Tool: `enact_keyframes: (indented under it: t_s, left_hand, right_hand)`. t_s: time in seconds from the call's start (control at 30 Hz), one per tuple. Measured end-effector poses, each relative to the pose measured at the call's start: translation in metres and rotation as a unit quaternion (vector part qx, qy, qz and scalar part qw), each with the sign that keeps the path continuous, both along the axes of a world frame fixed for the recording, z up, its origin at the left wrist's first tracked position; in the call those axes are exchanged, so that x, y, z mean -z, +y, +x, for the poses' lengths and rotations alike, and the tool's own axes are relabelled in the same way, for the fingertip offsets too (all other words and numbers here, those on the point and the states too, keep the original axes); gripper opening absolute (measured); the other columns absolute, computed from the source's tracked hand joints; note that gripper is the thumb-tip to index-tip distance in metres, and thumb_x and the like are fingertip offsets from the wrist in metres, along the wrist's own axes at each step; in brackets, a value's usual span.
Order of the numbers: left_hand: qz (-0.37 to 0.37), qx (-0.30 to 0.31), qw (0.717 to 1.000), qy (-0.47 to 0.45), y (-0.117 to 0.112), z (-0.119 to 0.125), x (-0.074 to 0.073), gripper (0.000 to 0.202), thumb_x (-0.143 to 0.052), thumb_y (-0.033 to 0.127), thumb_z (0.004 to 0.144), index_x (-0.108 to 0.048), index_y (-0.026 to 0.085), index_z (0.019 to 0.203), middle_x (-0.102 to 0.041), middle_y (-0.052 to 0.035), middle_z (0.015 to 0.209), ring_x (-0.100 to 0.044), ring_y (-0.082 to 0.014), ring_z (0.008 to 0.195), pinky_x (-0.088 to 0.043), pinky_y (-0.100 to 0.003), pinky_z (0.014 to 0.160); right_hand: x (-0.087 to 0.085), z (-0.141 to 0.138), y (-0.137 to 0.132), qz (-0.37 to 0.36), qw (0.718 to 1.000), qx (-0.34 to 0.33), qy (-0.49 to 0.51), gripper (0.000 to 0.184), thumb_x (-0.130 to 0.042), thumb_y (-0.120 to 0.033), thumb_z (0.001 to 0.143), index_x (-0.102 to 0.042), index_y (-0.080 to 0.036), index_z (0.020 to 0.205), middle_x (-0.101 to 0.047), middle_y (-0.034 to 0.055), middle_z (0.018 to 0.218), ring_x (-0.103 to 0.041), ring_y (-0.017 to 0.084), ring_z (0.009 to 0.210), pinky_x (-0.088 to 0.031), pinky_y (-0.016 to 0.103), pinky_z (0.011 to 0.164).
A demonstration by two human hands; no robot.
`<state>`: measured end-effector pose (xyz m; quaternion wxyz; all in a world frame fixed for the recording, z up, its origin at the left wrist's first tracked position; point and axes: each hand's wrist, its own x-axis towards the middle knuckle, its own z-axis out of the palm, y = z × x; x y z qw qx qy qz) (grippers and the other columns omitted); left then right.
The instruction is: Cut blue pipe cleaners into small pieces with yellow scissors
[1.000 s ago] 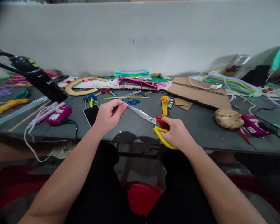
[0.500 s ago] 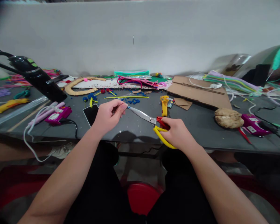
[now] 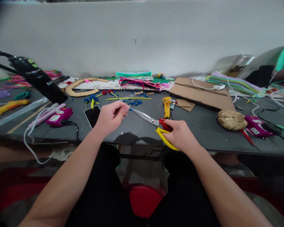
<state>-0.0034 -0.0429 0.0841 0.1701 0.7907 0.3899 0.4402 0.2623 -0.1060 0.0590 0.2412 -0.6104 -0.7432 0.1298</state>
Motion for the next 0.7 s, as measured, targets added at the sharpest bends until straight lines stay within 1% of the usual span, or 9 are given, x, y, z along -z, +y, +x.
enact_keyframes:
  t_s: [0.07, 0.2, 0.37, 0.53, 0.7]
  left_hand:
    - [0.000, -0.006, 1.000, -0.005, 0.0004, -0.0001, 0.0003, 0.028, -0.049, 0.038, 0.095, -0.061, 0.018, 0.079, -0.060, 0.0006, 0.062, -0.048, -0.0086, 0.051, -0.037, -0.024, 0.051]
    - [0.003, -0.028, 1.000, -0.014, 0.0002, 0.0002, -0.0002, 0.033, -0.051, 0.039, 0.095, -0.058, 0.018, 0.071, -0.056, 0.0019, 0.058, -0.043, -0.0077, 0.048, -0.035, -0.024, 0.051]
    - [-0.005, -0.031, 0.999, -0.020, -0.0017, 0.0015, -0.0014, 0.033, -0.051, 0.039, 0.094, -0.057, 0.017, 0.070, -0.054, 0.0029, 0.056, -0.041, -0.0074, 0.048, -0.035, -0.024, 0.051]
    - [0.001, -0.026, 1.000, -0.012, -0.0020, 0.0023, -0.0014, 0.031, -0.050, 0.039, 0.095, -0.057, 0.018, 0.072, -0.056, 0.0026, 0.057, -0.043, -0.0080, 0.049, -0.036, -0.024, 0.052]
    - [0.007, -0.027, 1.000, -0.002, -0.0025, 0.0019, -0.0018, 0.032, -0.049, 0.038, 0.095, -0.056, 0.018, 0.071, -0.055, 0.0026, 0.057, -0.042, -0.0079, 0.049, -0.036, -0.024, 0.052]
  right_hand:
    - [-0.0020, -0.0007, -0.0005, -0.004, 1.000, 0.010, 0.013, 0.027, -0.062, -0.041, 0.076, -0.051, -0.019, 0.063, -0.044, -0.0025, 0.058, -0.035, 0.012, 0.057, -0.030, 0.026, 0.052]
    - [-0.0043, -0.0009, -0.0021, -0.014, 0.999, 0.010, 0.037, 0.027, -0.062, -0.041, 0.075, -0.048, -0.020, 0.064, -0.042, -0.0034, 0.058, -0.035, 0.012, 0.056, -0.029, 0.024, 0.050]
    - [-0.0008, -0.0010, -0.0017, 0.003, 1.000, -0.002, 0.026, 0.021, -0.062, -0.034, 0.074, -0.049, -0.020, 0.066, -0.043, -0.0038, 0.058, -0.035, 0.011, 0.056, -0.030, 0.024, 0.051]
    - [0.0014, -0.0013, -0.0006, 0.016, 1.000, -0.015, 0.017, 0.022, -0.062, -0.034, 0.075, -0.048, -0.020, 0.066, -0.046, -0.0034, 0.059, -0.035, 0.011, 0.057, -0.031, 0.024, 0.052]
    - [0.0035, 0.0001, 0.0003, 0.014, 1.000, -0.012, 0.000, 0.022, -0.063, -0.034, 0.075, -0.047, -0.020, 0.066, -0.044, -0.0039, 0.059, -0.034, 0.011, 0.056, -0.031, 0.024, 0.053]
